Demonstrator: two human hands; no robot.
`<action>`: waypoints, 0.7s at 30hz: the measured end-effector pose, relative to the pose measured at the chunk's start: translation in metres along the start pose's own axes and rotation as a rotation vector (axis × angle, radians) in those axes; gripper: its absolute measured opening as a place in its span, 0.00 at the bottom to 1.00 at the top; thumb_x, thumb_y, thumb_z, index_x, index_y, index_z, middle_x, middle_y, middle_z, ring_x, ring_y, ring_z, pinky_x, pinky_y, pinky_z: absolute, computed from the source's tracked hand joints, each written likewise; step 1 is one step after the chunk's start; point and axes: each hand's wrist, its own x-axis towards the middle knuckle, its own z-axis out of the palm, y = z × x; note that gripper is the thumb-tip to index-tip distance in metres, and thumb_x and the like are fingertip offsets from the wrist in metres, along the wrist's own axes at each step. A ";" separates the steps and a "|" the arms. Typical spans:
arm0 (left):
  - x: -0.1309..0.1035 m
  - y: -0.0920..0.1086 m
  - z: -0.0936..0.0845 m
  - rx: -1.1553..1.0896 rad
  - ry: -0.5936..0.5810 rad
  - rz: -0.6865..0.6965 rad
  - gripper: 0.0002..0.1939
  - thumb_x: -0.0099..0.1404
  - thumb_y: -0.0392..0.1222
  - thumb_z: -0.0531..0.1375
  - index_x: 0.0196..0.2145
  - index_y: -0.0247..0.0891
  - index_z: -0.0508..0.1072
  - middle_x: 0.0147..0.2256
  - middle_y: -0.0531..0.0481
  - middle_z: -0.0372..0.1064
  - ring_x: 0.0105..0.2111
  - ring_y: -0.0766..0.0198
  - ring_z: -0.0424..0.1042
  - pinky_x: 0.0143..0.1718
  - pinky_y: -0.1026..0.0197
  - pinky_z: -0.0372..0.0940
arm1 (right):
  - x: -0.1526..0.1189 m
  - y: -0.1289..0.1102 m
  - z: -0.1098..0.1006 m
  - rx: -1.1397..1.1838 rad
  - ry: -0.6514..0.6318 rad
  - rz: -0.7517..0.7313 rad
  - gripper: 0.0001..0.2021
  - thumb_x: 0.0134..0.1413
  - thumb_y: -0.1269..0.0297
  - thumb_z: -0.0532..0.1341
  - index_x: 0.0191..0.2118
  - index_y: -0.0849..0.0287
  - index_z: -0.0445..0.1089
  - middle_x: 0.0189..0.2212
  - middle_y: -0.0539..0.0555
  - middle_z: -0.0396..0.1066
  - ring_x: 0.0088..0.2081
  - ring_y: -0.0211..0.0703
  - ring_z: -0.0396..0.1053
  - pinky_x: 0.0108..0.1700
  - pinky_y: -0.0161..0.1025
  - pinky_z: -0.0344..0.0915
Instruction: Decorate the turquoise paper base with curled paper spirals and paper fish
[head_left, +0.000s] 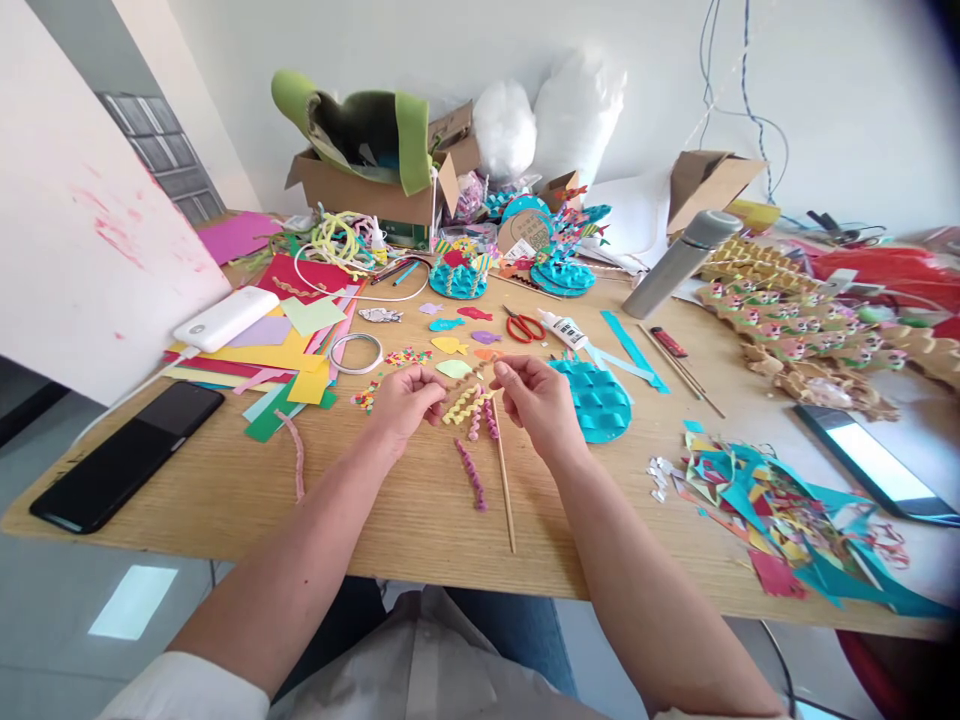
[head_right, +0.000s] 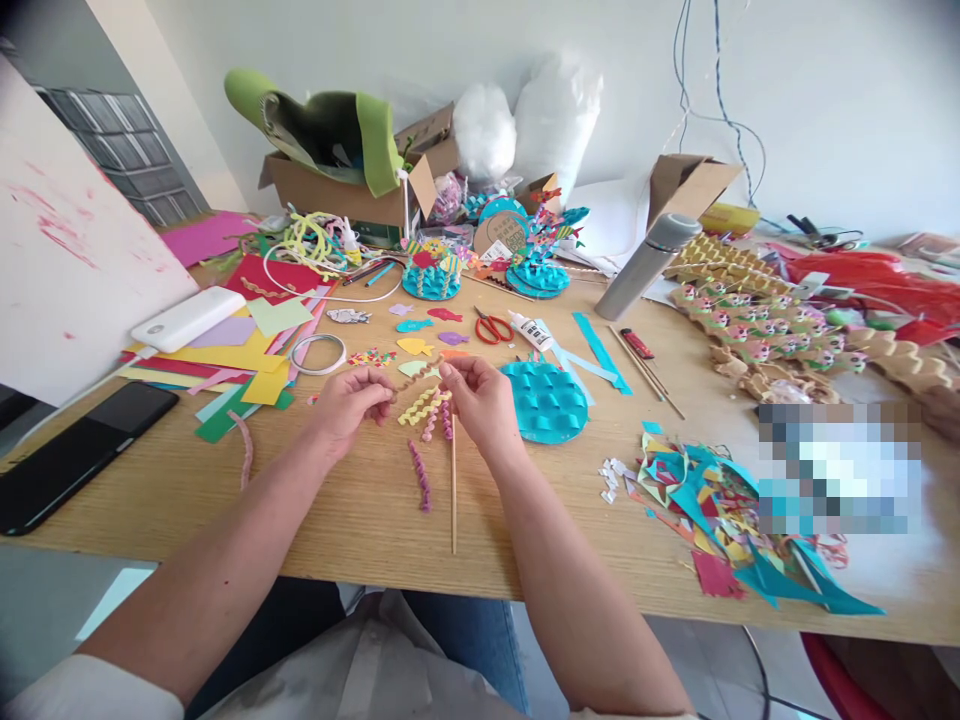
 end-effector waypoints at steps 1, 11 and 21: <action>0.002 -0.002 -0.002 0.054 0.047 0.039 0.05 0.46 0.38 0.61 0.24 0.36 0.69 0.17 0.57 0.65 0.16 0.69 0.63 0.17 0.67 0.59 | 0.001 0.002 -0.002 -0.193 -0.026 -0.017 0.12 0.52 0.54 0.62 0.32 0.60 0.71 0.23 0.49 0.72 0.20 0.33 0.61 0.21 0.32 0.54; 0.000 -0.009 -0.006 0.960 0.130 0.353 0.03 0.58 0.35 0.59 0.30 0.38 0.74 0.29 0.48 0.76 0.26 0.63 0.72 0.30 0.62 0.61 | -0.002 0.006 -0.001 -1.136 -0.298 0.062 0.10 0.51 0.62 0.60 0.23 0.58 0.72 0.26 0.57 0.75 0.29 0.43 0.70 0.27 0.36 0.50; 0.001 -0.017 -0.005 1.085 0.008 0.370 0.03 0.59 0.38 0.62 0.30 0.39 0.77 0.31 0.47 0.77 0.31 0.60 0.73 0.33 0.60 0.62 | 0.003 -0.002 -0.008 -0.388 -0.245 0.274 0.12 0.46 0.62 0.60 0.17 0.60 0.66 0.13 0.47 0.62 0.15 0.30 0.51 0.18 0.32 0.45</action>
